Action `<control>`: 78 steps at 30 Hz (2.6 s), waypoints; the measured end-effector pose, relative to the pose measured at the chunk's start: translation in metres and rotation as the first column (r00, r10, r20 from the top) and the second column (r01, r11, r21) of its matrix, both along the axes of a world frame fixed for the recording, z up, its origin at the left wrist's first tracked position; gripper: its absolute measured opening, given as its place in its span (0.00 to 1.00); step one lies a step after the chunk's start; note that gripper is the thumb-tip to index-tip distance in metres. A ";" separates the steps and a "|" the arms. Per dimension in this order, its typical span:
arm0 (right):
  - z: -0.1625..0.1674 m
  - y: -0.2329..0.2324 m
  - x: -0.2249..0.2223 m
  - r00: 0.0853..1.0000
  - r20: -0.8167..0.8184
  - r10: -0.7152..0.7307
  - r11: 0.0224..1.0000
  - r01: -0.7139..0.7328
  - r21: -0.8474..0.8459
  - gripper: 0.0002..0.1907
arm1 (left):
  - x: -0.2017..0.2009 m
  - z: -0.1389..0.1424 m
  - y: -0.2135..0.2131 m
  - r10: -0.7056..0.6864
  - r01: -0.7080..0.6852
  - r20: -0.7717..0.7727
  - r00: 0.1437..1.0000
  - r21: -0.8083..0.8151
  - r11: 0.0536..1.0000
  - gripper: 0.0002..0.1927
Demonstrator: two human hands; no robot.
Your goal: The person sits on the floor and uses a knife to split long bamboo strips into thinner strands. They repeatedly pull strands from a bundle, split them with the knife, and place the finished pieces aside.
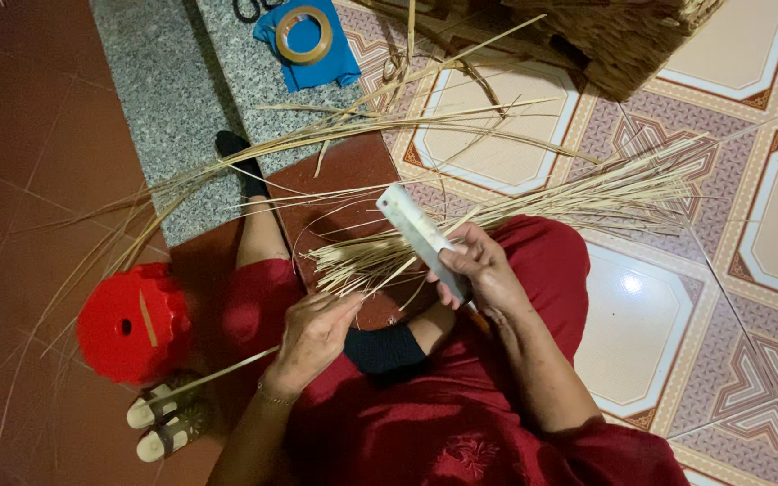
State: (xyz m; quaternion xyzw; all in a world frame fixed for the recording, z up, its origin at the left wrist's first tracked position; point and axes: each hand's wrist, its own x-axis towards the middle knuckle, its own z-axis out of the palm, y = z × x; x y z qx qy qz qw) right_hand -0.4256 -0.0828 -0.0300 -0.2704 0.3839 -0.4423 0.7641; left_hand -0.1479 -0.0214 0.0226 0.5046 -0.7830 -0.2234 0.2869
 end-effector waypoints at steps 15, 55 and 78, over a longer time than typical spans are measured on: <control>-0.028 -0.021 -0.075 0.911 0.123 -0.394 0.916 0.400 -0.031 0.06 | 0.060 -0.022 0.015 0.196 -0.115 -0.228 0.954 0.325 0.939 0.09; -0.065 -0.133 -0.071 0.593 0.716 -0.369 0.926 0.301 0.228 0.17 | -0.054 -0.153 -0.334 -0.020 -0.061 0.608 0.793 0.112 0.992 0.26; -0.054 -0.119 -0.065 0.638 0.655 -0.405 0.909 0.357 0.215 0.20 | -0.033 -0.138 -0.339 0.054 0.022 0.537 0.842 -0.134 0.991 0.21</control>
